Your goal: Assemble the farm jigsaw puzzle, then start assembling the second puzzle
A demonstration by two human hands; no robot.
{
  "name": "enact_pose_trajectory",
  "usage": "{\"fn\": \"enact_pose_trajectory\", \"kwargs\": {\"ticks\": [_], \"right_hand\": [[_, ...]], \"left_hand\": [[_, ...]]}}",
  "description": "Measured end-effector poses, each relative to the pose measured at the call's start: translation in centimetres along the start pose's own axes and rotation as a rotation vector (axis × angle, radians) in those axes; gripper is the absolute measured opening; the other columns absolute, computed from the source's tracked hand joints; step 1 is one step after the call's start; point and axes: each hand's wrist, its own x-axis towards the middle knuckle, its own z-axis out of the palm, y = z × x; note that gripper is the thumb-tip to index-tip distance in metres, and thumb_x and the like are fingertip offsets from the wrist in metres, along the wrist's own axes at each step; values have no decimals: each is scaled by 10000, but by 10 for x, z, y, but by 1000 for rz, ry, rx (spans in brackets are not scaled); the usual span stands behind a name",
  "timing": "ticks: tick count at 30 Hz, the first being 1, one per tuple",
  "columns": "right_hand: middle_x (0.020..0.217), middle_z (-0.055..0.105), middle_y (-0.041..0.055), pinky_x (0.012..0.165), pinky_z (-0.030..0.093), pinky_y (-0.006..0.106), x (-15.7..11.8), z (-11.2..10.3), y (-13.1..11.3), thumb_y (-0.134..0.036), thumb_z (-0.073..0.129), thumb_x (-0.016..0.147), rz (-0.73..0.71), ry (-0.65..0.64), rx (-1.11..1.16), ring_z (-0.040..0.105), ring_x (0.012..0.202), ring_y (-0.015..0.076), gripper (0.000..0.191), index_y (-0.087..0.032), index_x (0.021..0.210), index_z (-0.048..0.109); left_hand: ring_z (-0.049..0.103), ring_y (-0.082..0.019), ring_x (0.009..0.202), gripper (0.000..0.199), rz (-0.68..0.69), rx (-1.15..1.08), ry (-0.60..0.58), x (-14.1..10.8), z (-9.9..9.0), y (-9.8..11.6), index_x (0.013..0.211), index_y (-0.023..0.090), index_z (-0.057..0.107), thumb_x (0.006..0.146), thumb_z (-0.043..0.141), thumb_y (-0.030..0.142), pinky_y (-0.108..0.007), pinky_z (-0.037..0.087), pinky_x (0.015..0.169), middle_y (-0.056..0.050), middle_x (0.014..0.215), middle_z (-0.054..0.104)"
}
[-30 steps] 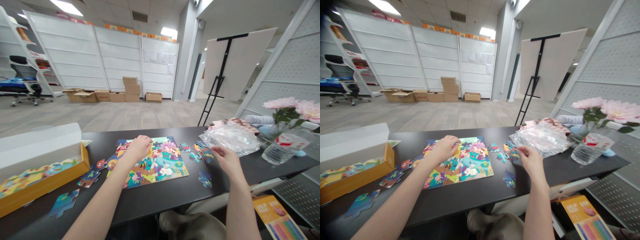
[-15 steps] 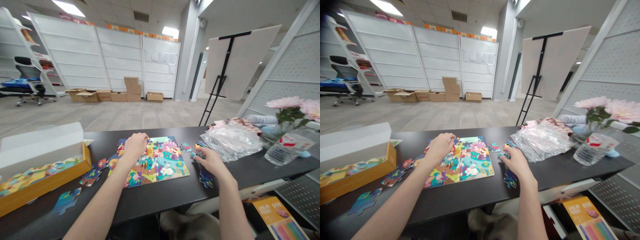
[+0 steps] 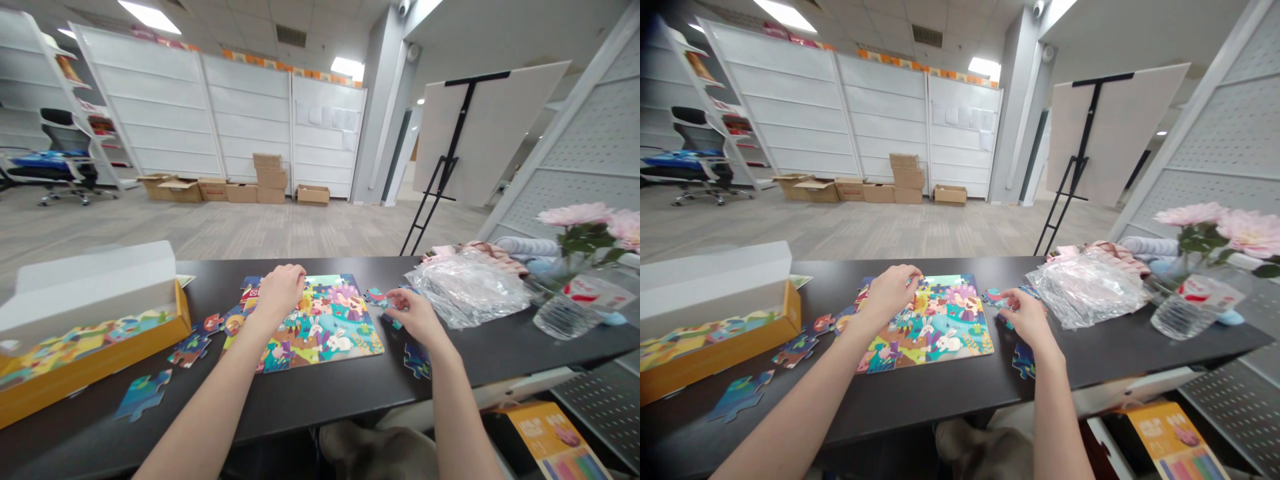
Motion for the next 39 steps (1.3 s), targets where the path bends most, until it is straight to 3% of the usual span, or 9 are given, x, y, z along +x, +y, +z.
{"fn": "enact_pose_trajectory", "kwargs": {"ticks": [3, 6, 10, 13, 17, 23, 28, 35, 39], "right_hand": [[724, 662, 28, 654, 497, 304, 4, 2, -12, -356, 678, 730, 36, 40, 171, 631, 663, 183, 250, -177, 902, 705], [748, 665, 40, 587, 478, 279, 6, 10, -33, -419, 715, 714, 51, 60, 351, 623, 638, 173, 317, -161, 898, 698], [748, 663, 29, 578, 475, 259, 8, 35, -67, -434, 740, 714, 11, -52, 559, 609, 637, 151, 327, -154, 880, 707], [743, 667, 22, 568, 473, 250, 11, 56, -87, -409, 732, 725, -9, -159, 631, 604, 631, 141, 295, -154, 871, 710], [719, 669, 20, 572, 485, 259, 16, 73, -97, -368, 701, 735, -17, -181, 598, 618, 622, 149, 244, -155, 853, 694], [824, 738, 78, 660, 518, 307, 14, 77, -89, -302, 605, 803, 4, -81, 298, 682, 719, 199, 164, -167, 849, 688], [810, 744, 67, 669, 515, 307, 4, 73, -82, -337, 578, 838, -24, -106, 239, 685, 713, 203, 192, -183, 858, 691], [805, 744, 58, 667, 512, 293, 2, 67, -79, -319, 568, 846, -10, -88, 180, 687, 719, 198, 181, -187, 841, 691], [816, 750, 48, 698, 509, 295, 0, 64, -78, -309, 572, 856, -1, -86, 169, 690, 731, 189, 170, -191, 845, 695]], "left_hand": [[689, -260, 969, 243, -12, -72, 16, 1, 3, 2, 1000, 208, 714, 951, 478, 239, -367, 533, 848, -77, 1002, 750], [706, -235, 968, 197, 14, -388, -12, 3, 7, 6, 990, 197, 713, 923, 536, 253, -356, 542, 881, -67, 1019, 762], [728, -203, 907, 231, 114, -912, -232, 3, 7, 12, 1006, 170, 699, 874, 628, 345, -312, 574, 819, -74, 1021, 769], [736, -203, 834, 305, 109, -1093, -409, 2, 7, 11, 1074, 143, 681, 838, 668, 336, -303, 582, 742, -82, 921, 772], [726, -186, 744, 285, 65, -1087, -453, 3, 9, 1, 1057, 130, 696, 802, 677, 256, -283, 570, 683, -59, 799, 758], [726, -187, 810, 226, 14, -882, -297, 5, 12, -16, 998, 134, 730, 815, 604, 176, -280, 573, 741, -71, 855, 768], [724, -197, 833, 258, -32, -743, -211, 7, 14, -21, 1011, 148, 747, 852, 545, 161, -294, 572, 768, -81, 919, 778], [741, -184, 806, 290, -17, -759, -268, 6, 29, -9, 1070, 126, 722, 814, 586, 111, -269, 585, 736, -100, 964, 780], [743, -172, 780, 244, 22, -755, -303, 3, 34, -3, 990, 124, 718, 765, 630, 85, -257, 585, 729, -95, 965, 777]]}}
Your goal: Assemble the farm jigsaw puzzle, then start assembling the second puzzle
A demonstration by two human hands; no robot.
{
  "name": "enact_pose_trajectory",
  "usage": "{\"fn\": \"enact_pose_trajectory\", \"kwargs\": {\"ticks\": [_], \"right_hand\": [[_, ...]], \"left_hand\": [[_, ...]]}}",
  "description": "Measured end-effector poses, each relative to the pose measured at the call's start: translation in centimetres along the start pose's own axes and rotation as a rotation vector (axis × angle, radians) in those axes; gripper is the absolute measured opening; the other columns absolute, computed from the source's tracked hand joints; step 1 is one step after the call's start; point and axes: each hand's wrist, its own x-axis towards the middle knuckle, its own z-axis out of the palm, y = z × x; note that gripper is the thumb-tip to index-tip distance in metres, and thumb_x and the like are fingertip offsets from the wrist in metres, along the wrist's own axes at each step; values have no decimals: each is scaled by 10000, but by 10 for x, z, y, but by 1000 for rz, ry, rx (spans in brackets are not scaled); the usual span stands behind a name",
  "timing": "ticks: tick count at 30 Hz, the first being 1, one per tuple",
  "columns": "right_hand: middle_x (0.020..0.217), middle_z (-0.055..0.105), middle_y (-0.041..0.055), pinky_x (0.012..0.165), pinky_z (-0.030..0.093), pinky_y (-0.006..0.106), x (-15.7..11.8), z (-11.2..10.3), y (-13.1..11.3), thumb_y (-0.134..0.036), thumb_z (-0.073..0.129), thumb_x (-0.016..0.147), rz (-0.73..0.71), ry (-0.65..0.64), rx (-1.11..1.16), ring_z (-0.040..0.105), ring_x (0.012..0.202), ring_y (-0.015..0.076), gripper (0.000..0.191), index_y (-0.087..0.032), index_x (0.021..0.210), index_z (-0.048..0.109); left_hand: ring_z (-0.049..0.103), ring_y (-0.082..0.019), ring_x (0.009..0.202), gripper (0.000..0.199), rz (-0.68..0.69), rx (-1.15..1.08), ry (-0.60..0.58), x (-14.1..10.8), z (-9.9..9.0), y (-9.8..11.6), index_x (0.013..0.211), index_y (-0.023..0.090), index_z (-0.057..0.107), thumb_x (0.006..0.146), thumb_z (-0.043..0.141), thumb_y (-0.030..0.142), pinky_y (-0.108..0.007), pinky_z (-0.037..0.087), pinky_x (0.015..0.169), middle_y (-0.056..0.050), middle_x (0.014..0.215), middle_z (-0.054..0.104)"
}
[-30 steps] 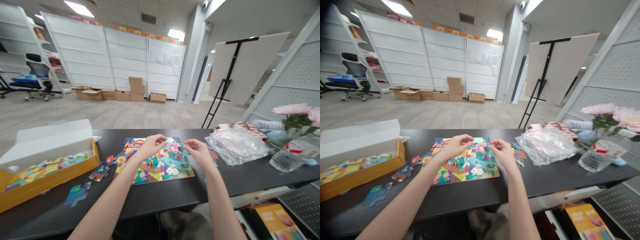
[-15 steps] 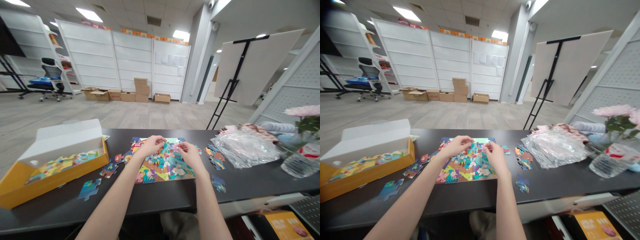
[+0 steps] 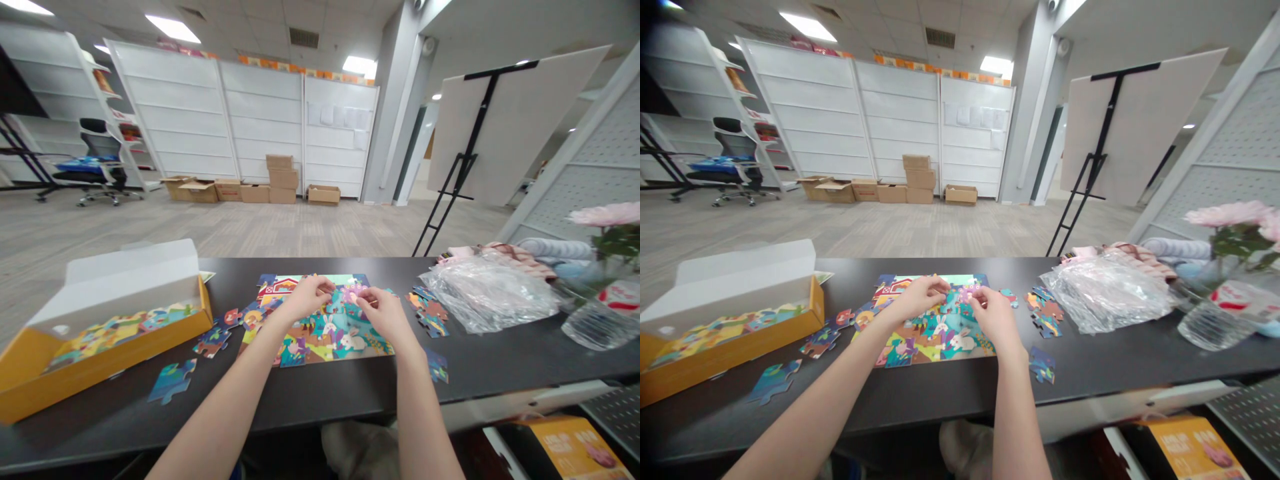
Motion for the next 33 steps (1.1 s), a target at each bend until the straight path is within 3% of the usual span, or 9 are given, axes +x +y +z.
{"fn": "enact_pose_trajectory", "kwargs": {"ticks": [12, 18, 21, 33], "right_hand": [[886, 748, 80, 711, 504, 279, -1, 0, 5, -284, 606, 866, -2, -116, -44, 690, 798, 195, 139, -174, 878, 691], [884, 746, 85, 716, 514, 285, -2, -1, 5, -267, 626, 862, 23, -143, -76, 690, 789, 196, 134, -172, 923, 697], [877, 748, 79, 712, 517, 283, -3, -2, 3, -261, 635, 860, 28, -154, -89, 692, 781, 192, 125, -178, 926, 703], [880, 758, 82, 722, 521, 288, -5, 0, 1, -248, 629, 858, 17, -180, -87, 700, 789, 198, 118, -174, 922, 694]], "left_hand": [[708, -201, 769, 153, 53, 236, 10, -7, 1, 5, 904, 161, 735, 783, 641, 151, -286, 531, 732, -56, 853, 766], [689, -253, 1012, 276, 178, 329, -45, -12, -1, 14, 1053, 196, 742, 812, 703, 327, -329, 507, 899, -74, 1100, 759], [687, -257, 1016, 292, 250, 374, -113, -13, -2, 18, 1063, 203, 747, 836, 699, 380, -325, 502, 901, -74, 1097, 759], [686, -245, 972, 214, 217, 440, -99, -12, 1, 17, 1004, 227, 759, 854, 662, 345, -316, 497, 882, -66, 1020, 759]]}}
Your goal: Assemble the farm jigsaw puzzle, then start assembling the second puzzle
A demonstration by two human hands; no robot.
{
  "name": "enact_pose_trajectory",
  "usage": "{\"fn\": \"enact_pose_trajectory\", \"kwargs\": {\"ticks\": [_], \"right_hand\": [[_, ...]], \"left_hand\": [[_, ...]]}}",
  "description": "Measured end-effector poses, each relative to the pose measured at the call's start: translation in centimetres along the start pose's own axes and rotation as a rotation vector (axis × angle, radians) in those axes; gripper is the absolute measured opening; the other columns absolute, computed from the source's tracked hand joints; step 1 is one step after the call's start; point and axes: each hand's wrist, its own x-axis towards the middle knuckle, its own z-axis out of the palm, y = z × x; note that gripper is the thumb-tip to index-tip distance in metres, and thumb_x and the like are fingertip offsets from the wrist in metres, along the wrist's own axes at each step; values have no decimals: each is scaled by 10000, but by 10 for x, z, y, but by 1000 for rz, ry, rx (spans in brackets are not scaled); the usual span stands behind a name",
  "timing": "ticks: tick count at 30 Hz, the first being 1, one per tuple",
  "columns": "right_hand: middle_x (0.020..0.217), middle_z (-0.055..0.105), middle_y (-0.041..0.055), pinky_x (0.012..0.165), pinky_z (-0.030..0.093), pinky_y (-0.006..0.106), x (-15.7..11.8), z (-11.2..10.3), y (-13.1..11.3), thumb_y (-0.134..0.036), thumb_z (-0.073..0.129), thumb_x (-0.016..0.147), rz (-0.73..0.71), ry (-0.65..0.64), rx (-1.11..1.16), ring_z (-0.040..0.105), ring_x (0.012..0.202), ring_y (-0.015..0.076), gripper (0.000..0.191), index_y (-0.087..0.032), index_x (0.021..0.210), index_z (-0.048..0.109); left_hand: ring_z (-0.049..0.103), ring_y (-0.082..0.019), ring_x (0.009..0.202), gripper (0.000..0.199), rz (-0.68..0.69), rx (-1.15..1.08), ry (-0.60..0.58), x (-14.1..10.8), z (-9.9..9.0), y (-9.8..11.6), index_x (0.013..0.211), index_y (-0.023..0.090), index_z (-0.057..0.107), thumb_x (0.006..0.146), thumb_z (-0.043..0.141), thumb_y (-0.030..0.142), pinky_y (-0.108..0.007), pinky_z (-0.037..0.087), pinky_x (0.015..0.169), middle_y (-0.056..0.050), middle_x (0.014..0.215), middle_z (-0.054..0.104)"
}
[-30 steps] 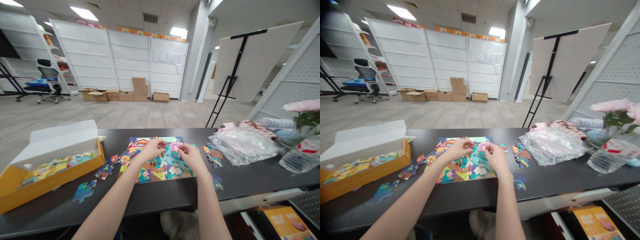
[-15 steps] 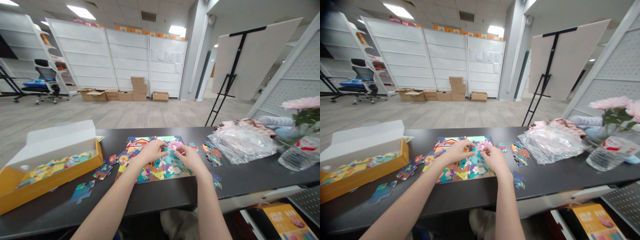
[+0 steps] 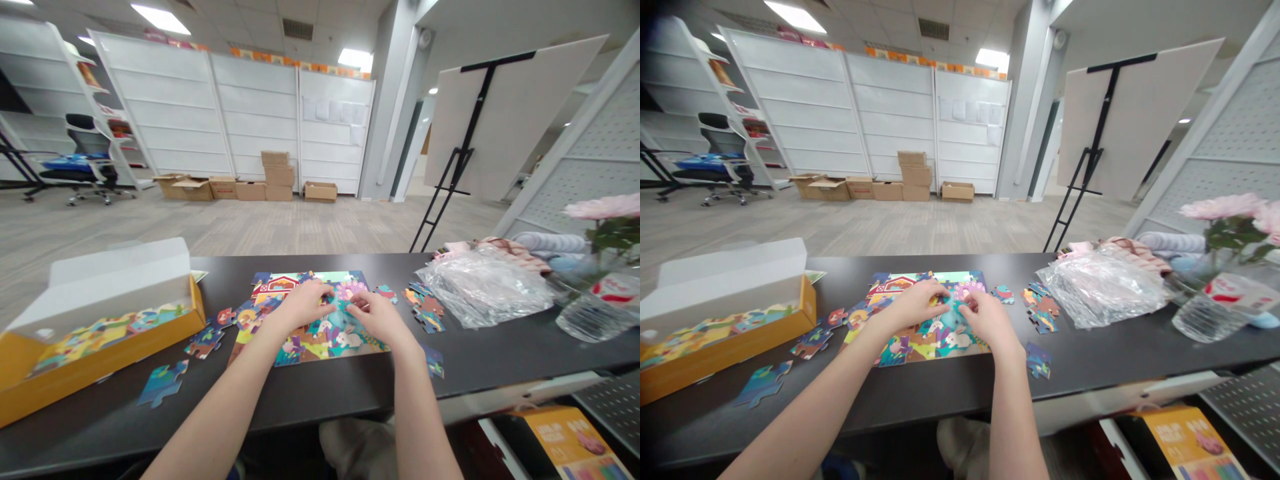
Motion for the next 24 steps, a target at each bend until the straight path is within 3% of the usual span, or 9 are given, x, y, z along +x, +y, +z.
{"fn": "enact_pose_trajectory", "kwargs": {"ticks": [7, 13, 19, 24], "right_hand": [[902, 760, 78, 721, 515, 278, 0, 0, 2, -264, 636, 861, 4, -4, -3, 696, 796, 192, 130, -178, 937, 698], [841, 741, 56, 682, 486, 269, 0, 1, 7, -240, 651, 851, 0, 2, -88, 670, 754, 184, 105, -184, 923, 703], [812, 729, 39, 658, 468, 253, 5, 8, 6, -196, 643, 841, -30, 17, -100, 652, 712, 166, 114, -199, 932, 712], [773, 709, 26, 651, 457, 250, 6, 11, -2, -187, 630, 835, -53, 7, -123, 634, 692, 161, 115, -196, 910, 715]], "left_hand": [[681, -270, 997, 315, -63, 1, 2, -4, -7, -7, 1063, 203, 740, 780, 715, 340, -329, 504, 863, -82, 1086, 754], [684, -277, 937, 303, -111, 46, -30, -7, -10, -14, 1004, 203, 751, 763, 731, 387, -335, 507, 816, -84, 1017, 752], [638, -290, 1046, 380, -9, 108, 8, -3, 1, -6, 1121, 192, 727, 861, 665, 462, -369, 489, 923, -120, 1094, 701], [630, -290, 1064, 366, -53, 134, 14, 0, 9, -3, 1145, 183, 728, 886, 645, 429, -389, 477, 968, -130, 1106, 682]]}}
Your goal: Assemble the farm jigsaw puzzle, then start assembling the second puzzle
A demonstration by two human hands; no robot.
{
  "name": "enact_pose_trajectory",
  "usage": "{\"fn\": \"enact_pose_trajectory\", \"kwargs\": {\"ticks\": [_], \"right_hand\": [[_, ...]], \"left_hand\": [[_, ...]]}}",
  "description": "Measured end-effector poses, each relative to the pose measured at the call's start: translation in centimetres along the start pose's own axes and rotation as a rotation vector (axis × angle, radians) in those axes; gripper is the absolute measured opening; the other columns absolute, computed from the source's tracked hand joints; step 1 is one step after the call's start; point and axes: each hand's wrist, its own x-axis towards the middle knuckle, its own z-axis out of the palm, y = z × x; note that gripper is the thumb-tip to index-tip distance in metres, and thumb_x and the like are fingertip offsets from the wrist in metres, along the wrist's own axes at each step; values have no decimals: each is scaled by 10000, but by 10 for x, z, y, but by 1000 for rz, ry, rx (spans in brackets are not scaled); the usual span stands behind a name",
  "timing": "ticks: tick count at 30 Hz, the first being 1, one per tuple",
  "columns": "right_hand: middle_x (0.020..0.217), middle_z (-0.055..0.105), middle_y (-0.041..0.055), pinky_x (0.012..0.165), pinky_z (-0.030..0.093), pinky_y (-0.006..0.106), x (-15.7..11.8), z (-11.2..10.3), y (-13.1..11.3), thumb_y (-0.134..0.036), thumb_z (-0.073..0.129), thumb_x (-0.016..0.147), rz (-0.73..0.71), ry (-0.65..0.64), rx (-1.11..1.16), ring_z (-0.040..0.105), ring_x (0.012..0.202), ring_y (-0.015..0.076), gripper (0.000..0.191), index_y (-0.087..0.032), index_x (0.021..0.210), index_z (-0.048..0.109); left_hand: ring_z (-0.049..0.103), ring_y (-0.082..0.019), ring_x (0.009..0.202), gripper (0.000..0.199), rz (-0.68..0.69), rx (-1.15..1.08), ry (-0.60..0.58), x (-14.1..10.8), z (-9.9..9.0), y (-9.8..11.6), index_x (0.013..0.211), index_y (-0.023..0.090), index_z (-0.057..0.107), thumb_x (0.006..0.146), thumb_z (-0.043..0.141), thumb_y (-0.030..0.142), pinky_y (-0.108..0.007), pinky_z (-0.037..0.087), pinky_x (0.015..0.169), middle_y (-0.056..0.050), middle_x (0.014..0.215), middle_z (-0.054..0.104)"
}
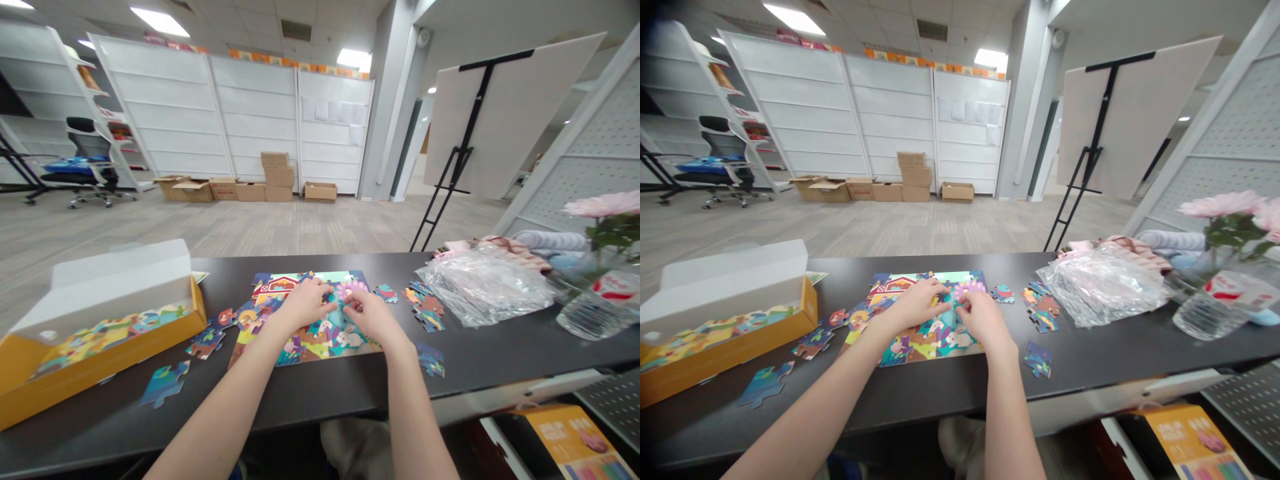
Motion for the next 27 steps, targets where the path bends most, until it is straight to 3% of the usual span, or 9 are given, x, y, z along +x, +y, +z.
{"fn": "enact_pose_trajectory", "kwargs": {"ticks": [12, 20, 24, 27], "right_hand": [[779, 721, 36, 638, 465, 248, 0, -1, 0, -194, 626, 830, -6, -3, 23, 650, 690, 164, 106, -191, 891, 712], [828, 750, 59, 684, 494, 274, -4, -5, 0, -193, 618, 843, 25, 9, 68, 678, 736, 187, 111, -188, 894, 716], [873, 766, 68, 692, 502, 283, -13, -26, 10, -245, 584, 866, 34, 77, 107, 693, 757, 193, 160, -196, 919, 727], [890, 769, 76, 730, 511, 304, -25, -56, 37, -305, 557, 866, 80, 210, 102, 701, 794, 209, 216, -196, 925, 733]], "left_hand": [[624, -285, 1050, 336, -16, -3, 52, 0, 8, -3, 1089, 220, 748, 866, 652, 452, -401, 477, 970, -116, 1074, 674], [652, -289, 1066, 312, -28, -81, 27, -3, -8, -8, 1111, 205, 732, 829, 666, 323, -376, 486, 964, -106, 1118, 721], [672, -269, 993, 191, -40, -125, 33, -3, -10, -11, 966, 223, 760, 810, 661, 267, -354, 494, 925, -80, 1015, 750], [678, -275, 982, 198, -28, -86, 2, -1, -8, -11, 953, 197, 766, 827, 627, 262, -362, 499, 907, -101, 1022, 748]]}}
